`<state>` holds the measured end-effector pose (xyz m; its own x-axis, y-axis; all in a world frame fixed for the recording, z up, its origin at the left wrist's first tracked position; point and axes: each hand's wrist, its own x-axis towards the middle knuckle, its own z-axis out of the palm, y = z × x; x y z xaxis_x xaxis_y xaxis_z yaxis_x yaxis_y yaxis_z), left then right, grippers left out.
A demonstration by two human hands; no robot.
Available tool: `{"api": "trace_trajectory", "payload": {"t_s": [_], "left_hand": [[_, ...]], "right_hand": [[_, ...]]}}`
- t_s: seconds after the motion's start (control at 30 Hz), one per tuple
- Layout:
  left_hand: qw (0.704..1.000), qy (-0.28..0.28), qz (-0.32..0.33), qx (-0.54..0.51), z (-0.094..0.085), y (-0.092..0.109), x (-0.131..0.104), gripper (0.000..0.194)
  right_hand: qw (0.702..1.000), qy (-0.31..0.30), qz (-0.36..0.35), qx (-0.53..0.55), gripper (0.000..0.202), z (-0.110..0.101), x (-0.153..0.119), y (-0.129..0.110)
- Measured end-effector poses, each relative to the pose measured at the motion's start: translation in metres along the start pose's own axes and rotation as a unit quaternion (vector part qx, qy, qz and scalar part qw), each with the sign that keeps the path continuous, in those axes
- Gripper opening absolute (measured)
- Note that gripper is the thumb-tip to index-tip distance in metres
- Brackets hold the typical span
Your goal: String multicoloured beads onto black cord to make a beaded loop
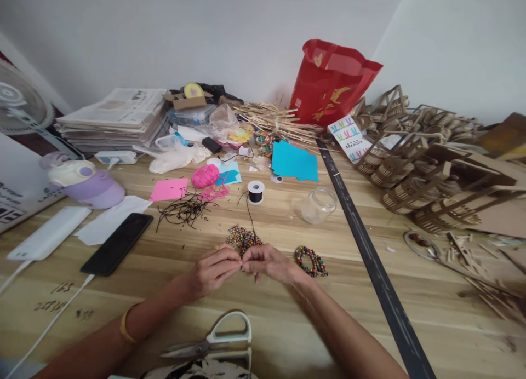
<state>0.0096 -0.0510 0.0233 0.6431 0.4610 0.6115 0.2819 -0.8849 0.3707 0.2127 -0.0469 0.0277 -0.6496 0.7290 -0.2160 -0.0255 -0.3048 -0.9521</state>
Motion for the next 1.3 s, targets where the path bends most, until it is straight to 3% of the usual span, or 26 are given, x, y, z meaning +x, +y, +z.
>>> {"api": "trace_trajectory", "payload": {"t_s": [0.23, 0.5, 0.63, 0.77, 0.93, 1.17, 1.3], "left_hand": [[0.999, -0.019, 0.000, 0.026, 0.002, -0.003, -0.002, 0.015], [0.979, 0.039, -0.169, -0.106, 0.010, -0.005, 0.001, 0.008], [0.960, 0.045, -0.237, -0.141, 0.011, -0.005, 0.003, 0.007], [0.950, 0.042, -0.264, -0.160, 0.010, -0.004, 0.005, 0.007], [0.945, 0.037, -0.277, -0.168, 0.010, -0.004, 0.006, 0.008], [0.934, -0.010, -0.309, -0.178, 0.006, -0.005, 0.006, 0.005], [0.919, -0.054, -0.329, -0.212, -0.002, -0.006, 0.011, 0.005]], "right_hand": [[1.000, 0.006, 0.003, -0.019, 0.034, 0.000, 0.000, 0.000], [0.991, 0.090, -0.078, -0.054, 0.032, 0.006, 0.001, 0.002], [0.965, 0.134, -0.139, -0.179, 0.019, 0.010, 0.000, 0.003], [0.921, 0.153, -0.188, -0.305, 0.013, 0.013, -0.002, 0.002], [0.890, 0.150, -0.234, -0.361, 0.015, 0.014, -0.002, 0.001], [0.891, 0.133, -0.222, -0.372, 0.016, 0.014, -0.003, -0.006], [0.907, 0.114, -0.194, -0.357, 0.018, 0.009, -0.003, -0.005]]}}
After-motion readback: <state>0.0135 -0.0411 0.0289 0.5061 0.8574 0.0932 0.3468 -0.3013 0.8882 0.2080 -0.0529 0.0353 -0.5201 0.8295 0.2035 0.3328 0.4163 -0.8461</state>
